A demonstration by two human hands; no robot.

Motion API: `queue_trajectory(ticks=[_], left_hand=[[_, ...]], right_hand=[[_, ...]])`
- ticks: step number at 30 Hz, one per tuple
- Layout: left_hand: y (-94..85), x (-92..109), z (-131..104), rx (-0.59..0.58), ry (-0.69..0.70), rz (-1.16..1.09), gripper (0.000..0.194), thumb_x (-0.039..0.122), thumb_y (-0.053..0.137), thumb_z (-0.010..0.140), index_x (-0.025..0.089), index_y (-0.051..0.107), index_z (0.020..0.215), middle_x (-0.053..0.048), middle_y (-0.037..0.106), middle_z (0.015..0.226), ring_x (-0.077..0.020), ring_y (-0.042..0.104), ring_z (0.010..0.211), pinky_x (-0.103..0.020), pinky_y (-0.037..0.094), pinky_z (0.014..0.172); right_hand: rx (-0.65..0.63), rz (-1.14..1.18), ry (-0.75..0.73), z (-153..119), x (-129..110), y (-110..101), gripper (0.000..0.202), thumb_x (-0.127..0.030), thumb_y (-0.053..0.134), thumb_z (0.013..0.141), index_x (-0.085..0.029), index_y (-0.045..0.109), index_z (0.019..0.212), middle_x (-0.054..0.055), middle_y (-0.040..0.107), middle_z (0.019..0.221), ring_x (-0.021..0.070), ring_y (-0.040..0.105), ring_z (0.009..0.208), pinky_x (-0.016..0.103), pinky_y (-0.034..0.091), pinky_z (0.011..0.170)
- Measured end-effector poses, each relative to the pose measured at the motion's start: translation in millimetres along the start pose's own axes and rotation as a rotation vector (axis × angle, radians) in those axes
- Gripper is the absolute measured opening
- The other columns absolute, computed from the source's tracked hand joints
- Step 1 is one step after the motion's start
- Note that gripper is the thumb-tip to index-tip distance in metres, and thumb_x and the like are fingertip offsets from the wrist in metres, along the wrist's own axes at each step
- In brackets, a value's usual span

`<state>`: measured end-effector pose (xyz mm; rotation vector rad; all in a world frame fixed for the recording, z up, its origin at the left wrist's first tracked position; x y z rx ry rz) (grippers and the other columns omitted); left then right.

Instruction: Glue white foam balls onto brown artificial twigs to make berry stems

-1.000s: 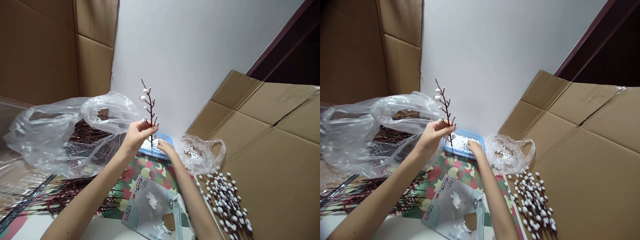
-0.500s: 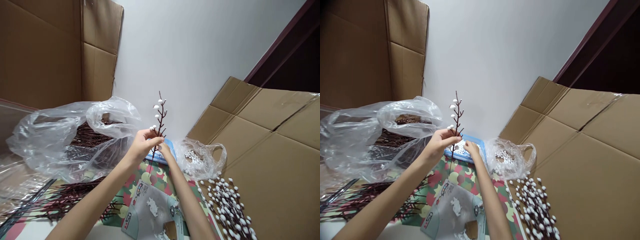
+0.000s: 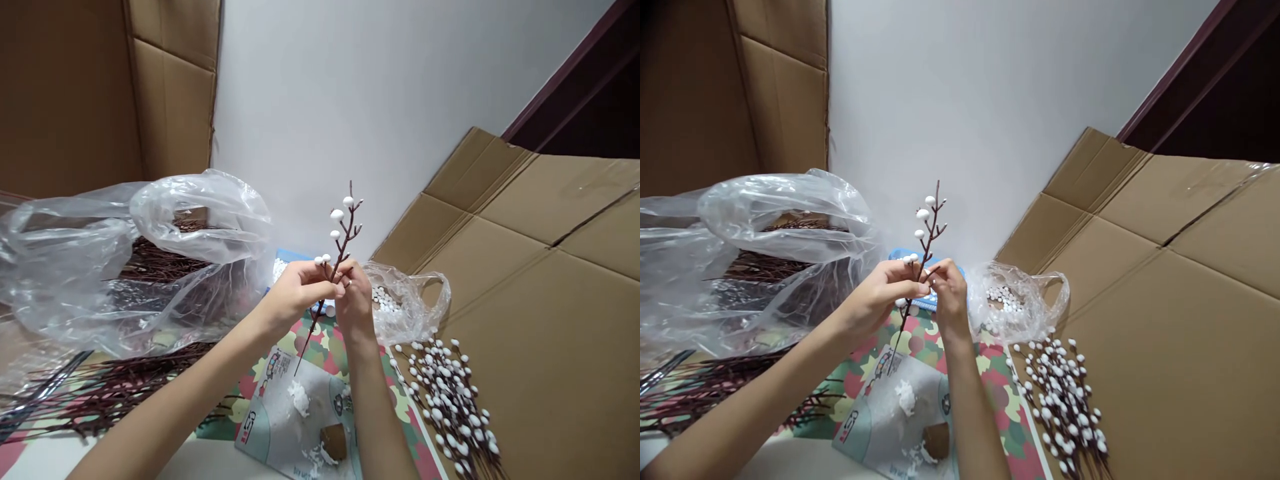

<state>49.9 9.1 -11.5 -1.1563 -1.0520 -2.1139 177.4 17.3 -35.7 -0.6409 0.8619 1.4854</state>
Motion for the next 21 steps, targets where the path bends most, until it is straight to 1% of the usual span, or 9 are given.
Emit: queue_trajectory(ticks=[3,4,6,9,13,16,21], left_hand=[[0.6,1,0,0.029,0.036,0.048,0.009,0.017,0.064,0.064,0.014,0.057,0.058,0.003,0.049,0.059,-0.0092,0.043,0.060,-0.025,0.035,0.060],[0.8,1,-1,0.040,0.053,0.078,0.010,0.017,0.063,0.064,0.014,0.056,0.058,0.004,0.047,0.058,-0.0088,0.042,0.059,-0.024,0.034,0.060],[1.1,1,-1,0.049,0.079,0.146,0.012,0.018,0.062,0.065,0.015,0.054,0.058,0.004,0.046,0.058,-0.0087,0.041,0.059,-0.024,0.034,0.058],[1.3,1,-2,0.045,0.094,0.226,0.012,0.018,0.060,0.067,0.015,0.052,0.059,0.004,0.048,0.058,-0.0091,0.043,0.058,-0.024,0.034,0.056],[1.0,0,-3,0.046,0.112,0.274,0.011,0.019,0.060,0.069,0.015,0.054,0.061,0.004,0.049,0.058,-0.0089,0.043,0.057,-0.024,0.033,0.054],[0.7,0,-3,0.035,0.138,0.294,0.010,0.020,0.059,0.070,0.014,0.055,0.063,0.003,0.049,0.059,-0.0093,0.043,0.059,-0.024,0.034,0.056],[1.2,0,-5,0.044,0.163,0.322,0.011,0.020,0.058,0.071,0.014,0.056,0.063,0.003,0.049,0.060,-0.0103,0.043,0.062,-0.026,0.036,0.061]], right_hand=[[0.149,0.047,-0.022,-3,-8,0,0.011,-0.027,0.065,0.070,-0.020,0.057,0.066,-0.006,0.058,0.060,0.0101,0.054,0.058,0.025,0.042,0.061],[0.185,0.051,-0.043,-6,-12,0,0.009,-0.025,0.065,0.070,-0.020,0.058,0.068,-0.006,0.060,0.061,0.0100,0.055,0.059,0.024,0.042,0.062],[0.217,0.040,-0.094,-12,-20,1,0.006,-0.022,0.065,0.071,-0.021,0.059,0.072,-0.005,0.063,0.066,0.0101,0.058,0.064,0.024,0.044,0.064],[0.212,0.000,-0.153,-19,-28,5,0.005,-0.019,0.063,0.074,-0.022,0.059,0.075,-0.005,0.065,0.069,0.0108,0.061,0.070,0.025,0.046,0.068],[0.196,-0.033,-0.159,-22,-29,8,0.005,-0.018,0.062,0.075,-0.022,0.059,0.076,-0.005,0.066,0.071,0.0109,0.061,0.069,0.025,0.047,0.067],[0.194,0.011,-0.147,-22,-26,9,0.007,-0.016,0.062,0.074,-0.022,0.060,0.076,-0.006,0.066,0.071,0.0092,0.061,0.067,0.023,0.046,0.064],[0.229,0.074,-0.155,-23,-22,14,0.009,-0.013,0.060,0.072,-0.021,0.059,0.074,-0.006,0.064,0.069,0.0086,0.059,0.066,0.024,0.047,0.066]])
Point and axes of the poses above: each hand's wrist, its own z-axis towards the middle knuckle, its own y-axis out of the palm, x = y × z, the point moved 1 cm from there along z, towards the middle knuckle
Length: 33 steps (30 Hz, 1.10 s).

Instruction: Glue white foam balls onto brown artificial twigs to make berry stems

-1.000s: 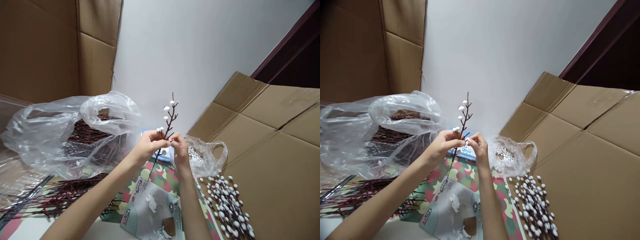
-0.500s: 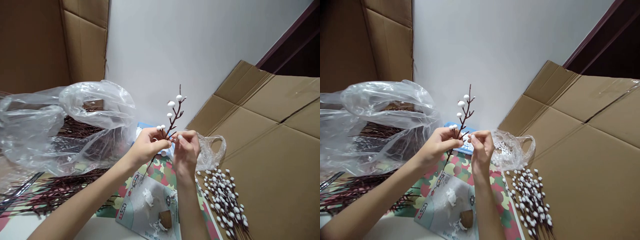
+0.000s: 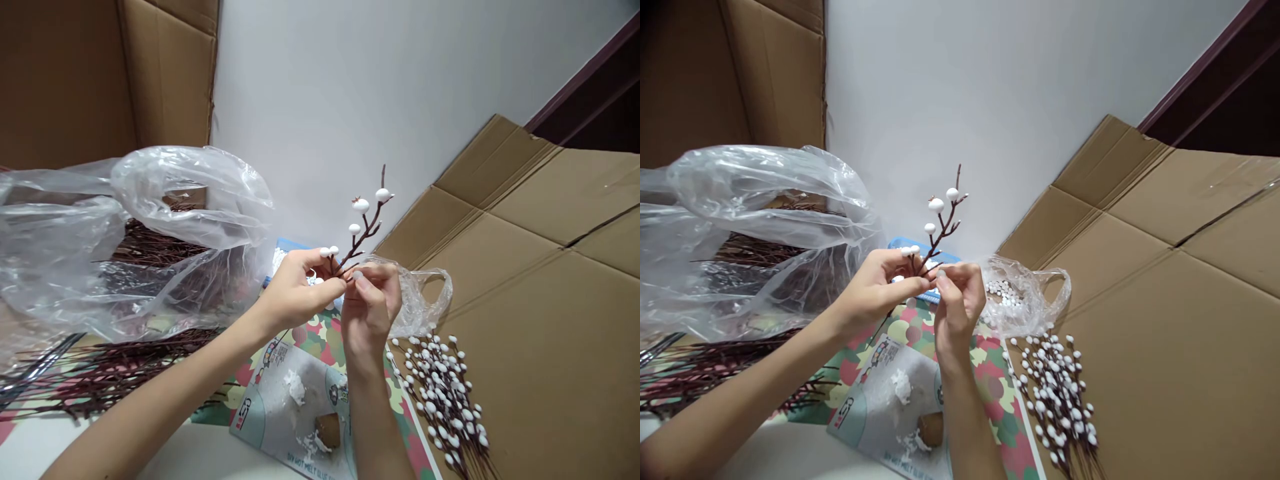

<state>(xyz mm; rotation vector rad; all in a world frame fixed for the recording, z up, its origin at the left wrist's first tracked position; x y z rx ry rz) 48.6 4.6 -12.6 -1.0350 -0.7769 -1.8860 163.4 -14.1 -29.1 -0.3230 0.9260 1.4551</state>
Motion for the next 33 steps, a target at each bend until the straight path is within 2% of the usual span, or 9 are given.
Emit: queue_trajectory(ticks=[8,16,23,33], left_hand=[[4.3,-2,-2,0.032,0.048,0.021,0.012,0.017,0.056,0.071,0.016,0.051,0.060,0.004,0.044,0.059,-0.0106,0.040,0.061,-0.026,0.033,0.059],[10.2,-6,-5,0.107,0.068,0.000,0.016,0.012,0.055,0.071,0.017,0.047,0.058,0.005,0.040,0.059,-0.0091,0.036,0.059,-0.024,0.031,0.056],[12.9,-3,-7,0.132,0.110,-0.017,0.018,0.010,0.054,0.070,0.017,0.045,0.057,0.005,0.041,0.059,-0.0079,0.036,0.058,-0.022,0.033,0.055],[15.5,-4,-7,0.135,0.093,-0.036,0.015,0.012,0.054,0.070,0.017,0.047,0.058,0.005,0.044,0.060,-0.0085,0.038,0.058,-0.023,0.035,0.056]], right_hand=[[0.087,-0.061,-0.061,-6,1,6,0.009,-0.013,0.054,0.073,-0.022,0.051,0.071,-0.006,0.055,0.066,0.0102,0.054,0.064,0.026,0.043,0.064],[0.146,-0.191,-0.223,-9,3,10,0.012,-0.011,0.049,0.074,-0.023,0.050,0.070,-0.003,0.052,0.067,0.0123,0.056,0.068,0.030,0.046,0.067],[0.165,-0.112,-0.243,-12,6,12,0.017,-0.007,0.051,0.074,-0.024,0.054,0.072,-0.005,0.052,0.066,0.0117,0.054,0.067,0.030,0.044,0.067],[0.170,-0.162,-0.253,-14,10,11,0.013,-0.011,0.052,0.076,-0.024,0.050,0.072,-0.004,0.050,0.068,0.0128,0.054,0.068,0.032,0.047,0.068]])
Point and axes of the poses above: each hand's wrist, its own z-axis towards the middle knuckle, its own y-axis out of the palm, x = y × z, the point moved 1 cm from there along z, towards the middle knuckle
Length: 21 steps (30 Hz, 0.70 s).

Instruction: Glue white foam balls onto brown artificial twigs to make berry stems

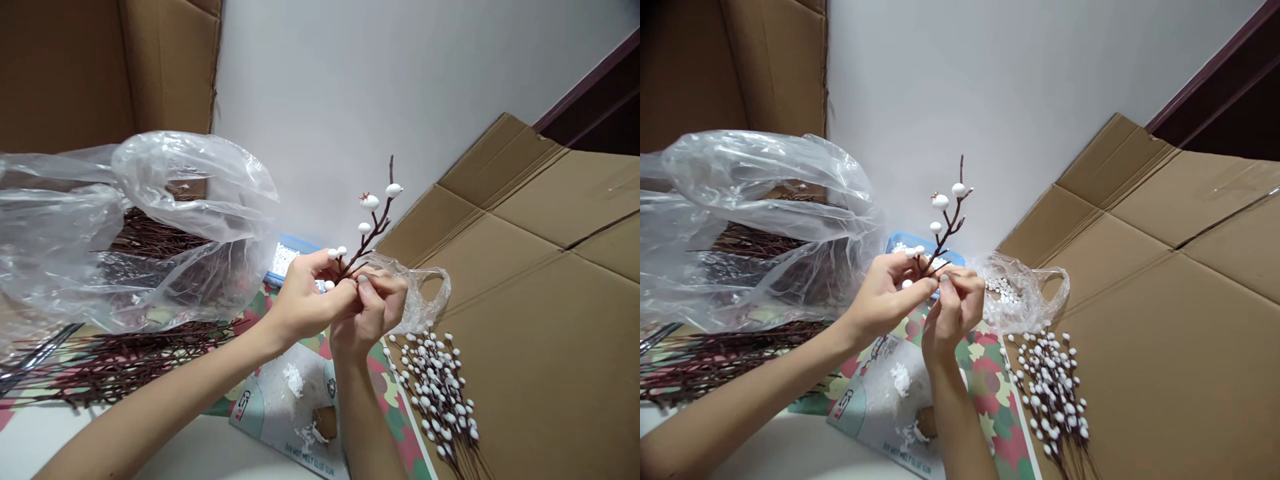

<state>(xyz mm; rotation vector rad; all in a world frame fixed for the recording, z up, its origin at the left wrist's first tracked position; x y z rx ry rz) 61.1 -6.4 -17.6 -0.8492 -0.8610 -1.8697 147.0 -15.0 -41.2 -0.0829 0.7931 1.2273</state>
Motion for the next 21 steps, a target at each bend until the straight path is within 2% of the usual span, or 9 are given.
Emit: queue_trajectory(ticks=[4,6,8,11,13,17,21], left_hand=[[-0.3,-2,2,0.008,-0.053,-0.033,0.015,0.015,0.057,0.070,0.017,0.048,0.058,0.004,0.045,0.060,-0.0094,0.041,0.059,-0.024,0.037,0.058],[-3.0,-4,4,-0.023,-0.082,-0.047,0.013,0.018,0.060,0.071,0.016,0.052,0.061,0.003,0.050,0.063,-0.0106,0.045,0.062,-0.024,0.038,0.061],[-7.7,-6,8,-0.061,-0.109,-0.057,0.011,0.025,0.063,0.071,0.016,0.058,0.068,0.000,0.056,0.069,-0.0128,0.051,0.068,-0.025,0.041,0.063],[-15.7,-9,14,-0.081,-0.119,-0.113,0.020,0.033,0.066,0.071,0.015,0.061,0.080,-0.002,0.061,0.080,-0.0155,0.055,0.077,-0.026,0.043,0.068],[-19.4,-8,18,-0.080,-0.107,-0.132,0.019,0.032,0.066,0.072,0.016,0.059,0.078,-0.001,0.058,0.079,-0.0141,0.053,0.077,-0.024,0.042,0.068],[-23.4,-3,22,-0.070,-0.129,-0.030,0.019,0.025,0.064,0.072,0.017,0.049,0.062,0.004,0.045,0.064,-0.0096,0.041,0.062,-0.022,0.035,0.058],[-30.8,0,25,-0.141,-0.170,0.032,0.020,0.023,0.067,0.067,0.017,0.050,0.059,0.006,0.041,0.060,-0.0088,0.036,0.058,-0.023,0.031,0.055]], right_hand=[[0.001,-0.062,-0.006,4,4,-4,0.011,-0.014,0.055,0.078,-0.023,0.052,0.072,-0.004,0.051,0.070,0.0129,0.054,0.069,0.031,0.046,0.068],[-0.003,-0.115,-0.003,8,5,-7,0.008,-0.017,0.056,0.079,-0.023,0.054,0.073,-0.003,0.052,0.072,0.0130,0.054,0.070,0.030,0.045,0.067],[-0.015,-0.152,-0.007,13,5,-12,0.005,-0.019,0.058,0.079,-0.023,0.057,0.076,-0.003,0.054,0.073,0.0131,0.054,0.070,0.029,0.044,0.066],[-0.071,-0.207,-0.043,17,7,-16,0.003,-0.021,0.060,0.080,-0.023,0.060,0.078,-0.003,0.055,0.072,0.0129,0.053,0.069,0.029,0.043,0.066],[-0.136,-0.242,-0.083,16,9,-18,0.004,-0.020,0.061,0.082,-0.023,0.062,0.079,-0.003,0.056,0.072,0.0126,0.054,0.070,0.028,0.043,0.067],[-0.253,-0.270,-0.117,12,14,-20,0.006,-0.020,0.060,0.085,-0.025,0.062,0.083,-0.002,0.060,0.080,0.0133,0.057,0.078,0.028,0.044,0.070],[-0.309,-0.299,-0.126,12,13,-22,0.006,-0.020,0.060,0.085,-0.026,0.062,0.084,-0.002,0.060,0.080,0.0141,0.057,0.079,0.030,0.045,0.072]])
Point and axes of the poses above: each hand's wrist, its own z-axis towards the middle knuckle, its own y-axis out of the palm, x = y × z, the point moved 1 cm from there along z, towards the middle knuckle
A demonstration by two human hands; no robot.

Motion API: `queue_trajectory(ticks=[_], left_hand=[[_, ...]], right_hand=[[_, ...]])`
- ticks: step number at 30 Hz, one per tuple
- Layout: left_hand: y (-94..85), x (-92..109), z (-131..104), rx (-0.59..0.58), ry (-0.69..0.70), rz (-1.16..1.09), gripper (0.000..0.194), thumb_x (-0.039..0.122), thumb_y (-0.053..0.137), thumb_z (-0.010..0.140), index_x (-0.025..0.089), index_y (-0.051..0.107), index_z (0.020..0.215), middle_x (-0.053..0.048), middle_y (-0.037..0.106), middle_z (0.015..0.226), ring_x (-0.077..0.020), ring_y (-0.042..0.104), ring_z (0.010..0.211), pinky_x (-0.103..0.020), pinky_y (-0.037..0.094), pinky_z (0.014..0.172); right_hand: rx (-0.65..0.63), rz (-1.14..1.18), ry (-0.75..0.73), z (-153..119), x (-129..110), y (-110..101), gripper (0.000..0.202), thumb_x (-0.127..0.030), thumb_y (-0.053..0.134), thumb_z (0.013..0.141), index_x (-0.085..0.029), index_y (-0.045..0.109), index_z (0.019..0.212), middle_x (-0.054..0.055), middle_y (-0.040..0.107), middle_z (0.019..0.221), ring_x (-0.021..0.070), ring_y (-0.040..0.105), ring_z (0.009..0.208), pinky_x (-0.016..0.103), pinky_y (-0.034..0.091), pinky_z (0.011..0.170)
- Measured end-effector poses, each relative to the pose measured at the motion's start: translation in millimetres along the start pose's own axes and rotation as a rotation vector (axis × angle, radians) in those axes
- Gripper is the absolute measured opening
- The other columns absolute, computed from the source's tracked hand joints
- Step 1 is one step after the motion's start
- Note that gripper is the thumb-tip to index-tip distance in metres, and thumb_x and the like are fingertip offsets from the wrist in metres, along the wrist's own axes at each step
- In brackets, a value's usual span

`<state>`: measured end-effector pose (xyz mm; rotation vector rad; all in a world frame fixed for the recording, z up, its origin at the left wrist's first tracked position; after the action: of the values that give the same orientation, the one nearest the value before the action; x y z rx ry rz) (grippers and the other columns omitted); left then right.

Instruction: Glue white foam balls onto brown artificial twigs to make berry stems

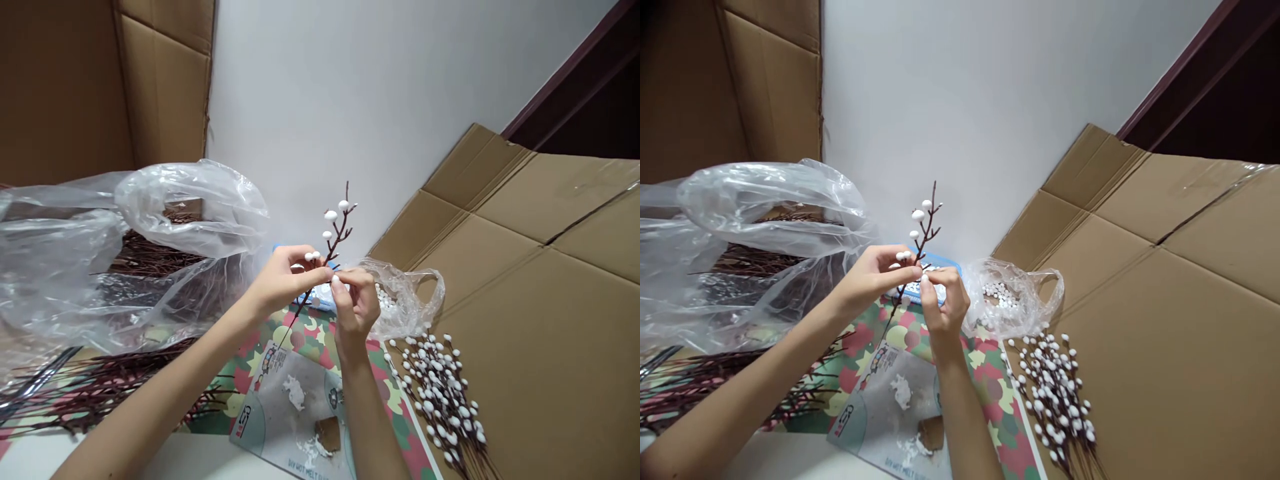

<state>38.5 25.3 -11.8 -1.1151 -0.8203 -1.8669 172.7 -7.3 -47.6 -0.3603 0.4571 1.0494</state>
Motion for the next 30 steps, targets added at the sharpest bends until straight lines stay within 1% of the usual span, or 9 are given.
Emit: queue_trajectory(ticks=[4,7,9,11,15,17,20,23,30], left_hand=[[-10.4,0,1,-0.080,-0.040,0.091,0.017,0.025,0.070,0.066,0.016,0.057,0.063,0.004,0.048,0.061,-0.0103,0.044,0.059,-0.025,0.036,0.058],[-14.5,-1,2,-0.093,-0.039,0.130,0.014,0.027,0.070,0.067,0.014,0.062,0.067,0.001,0.055,0.066,-0.0121,0.050,0.063,-0.027,0.041,0.063],[-15.2,-2,3,-0.085,-0.037,0.139,0.013,0.026,0.069,0.068,0.014,0.064,0.068,-0.001,0.058,0.067,-0.0128,0.052,0.064,-0.028,0.041,0.064],[-15.0,-3,4,-0.069,-0.039,0.134,0.013,0.026,0.069,0.068,0.014,0.065,0.069,-0.001,0.060,0.068,-0.0132,0.054,0.066,-0.028,0.042,0.065],[-14.8,-3,4,-0.028,-0.058,0.104,0.013,0.026,0.071,0.067,0.014,0.067,0.071,-0.002,0.062,0.069,-0.0139,0.055,0.067,-0.028,0.043,0.066],[-14.6,-3,4,-0.022,-0.049,0.083,0.013,0.026,0.071,0.066,0.014,0.067,0.071,-0.002,0.062,0.069,-0.0137,0.056,0.068,-0.028,0.044,0.066],[-13.7,-2,3,-0.025,-0.040,0.042,0.014,0.027,0.072,0.066,0.014,0.067,0.071,-0.001,0.061,0.068,-0.0132,0.056,0.067,-0.028,0.044,0.066],[-12.2,-1,2,-0.006,-0.036,0.012,0.014,0.026,0.071,0.066,0.014,0.065,0.070,-0.002,0.062,0.069,-0.0132,0.056,0.068,-0.027,0.044,0.067],[-8.5,-3,3,0.002,-0.026,0.005,0.014,0.026,0.070,0.066,0.013,0.064,0.068,-0.002,0.061,0.068,-0.0134,0.056,0.069,-0.027,0.042,0.065]], right_hand=[[-0.092,0.012,-0.004,0,-5,-4,0.007,-0.020,0.060,0.084,-0.026,0.063,0.085,-0.003,0.061,0.080,0.0141,0.057,0.078,0.029,0.045,0.072],[-0.210,0.043,0.036,8,7,-19,0.010,-0.028,0.057,0.085,-0.027,0.063,0.093,-0.002,0.062,0.083,0.0153,0.059,0.080,0.031,0.047,0.075],[-0.254,-0.056,0.137,22,32,-41,0.021,-0.038,0.054,0.084,-0.025,0.060,0.099,0.000,0.062,0.084,0.0174,0.061,0.083,0.034,0.048,0.078],[-0.183,-0.403,0.317,38,69,-73,0.027,-0.045,0.046,0.086,-0.023,0.059,0.095,0.000,0.063,0.085,0.0173,0.060,0.085,0.033,0.047,0.079],[-0.268,-0.669,0.545,54,145,-131,0.027,-0.040,0.054,0.086,-0.016,0.060,0.075,0.000,0.060,0.072,0.0165,0.057,0.074,0.034,0.047,0.076],[-0.343,-0.763,0.644,48,173,-146,0.025,-0.039,0.058,0.089,-0.014,0.062,0.087,0.002,0.064,0.083,0.0139,0.060,0.077,0.033,0.051,0.075],[-0.427,-0.912,0.748,33,201,-152,0.026,-0.037,0.057,0.091,-0.017,0.061,0.107,0.005,0.064,0.106,0.0157,0.063,0.092,0.035,0.054,0.081],[-0.512,-1.102,0.807,22,224,-148,0.032,-0.036,0.057,0.091,-0.017,0.058,0.117,0.008,0.061,0.118,0.0191,0.062,0.102,0.041,0.054,0.087],[-0.690,-1.409,0.709,13,252,-139,0.035,-0.035,0.057,0.091,-0.016,0.056,0.120,0.009,0.060,0.122,0.0206,0.061,0.106,0.043,0.053,0.090]])
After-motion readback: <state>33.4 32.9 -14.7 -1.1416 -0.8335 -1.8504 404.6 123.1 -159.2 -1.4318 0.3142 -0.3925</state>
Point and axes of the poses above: each hand's wrist, its own z-axis towards the middle knuckle, its own y-axis out of the palm, x = y × z, the point moved 1 cm from there along z, towards the middle knuckle
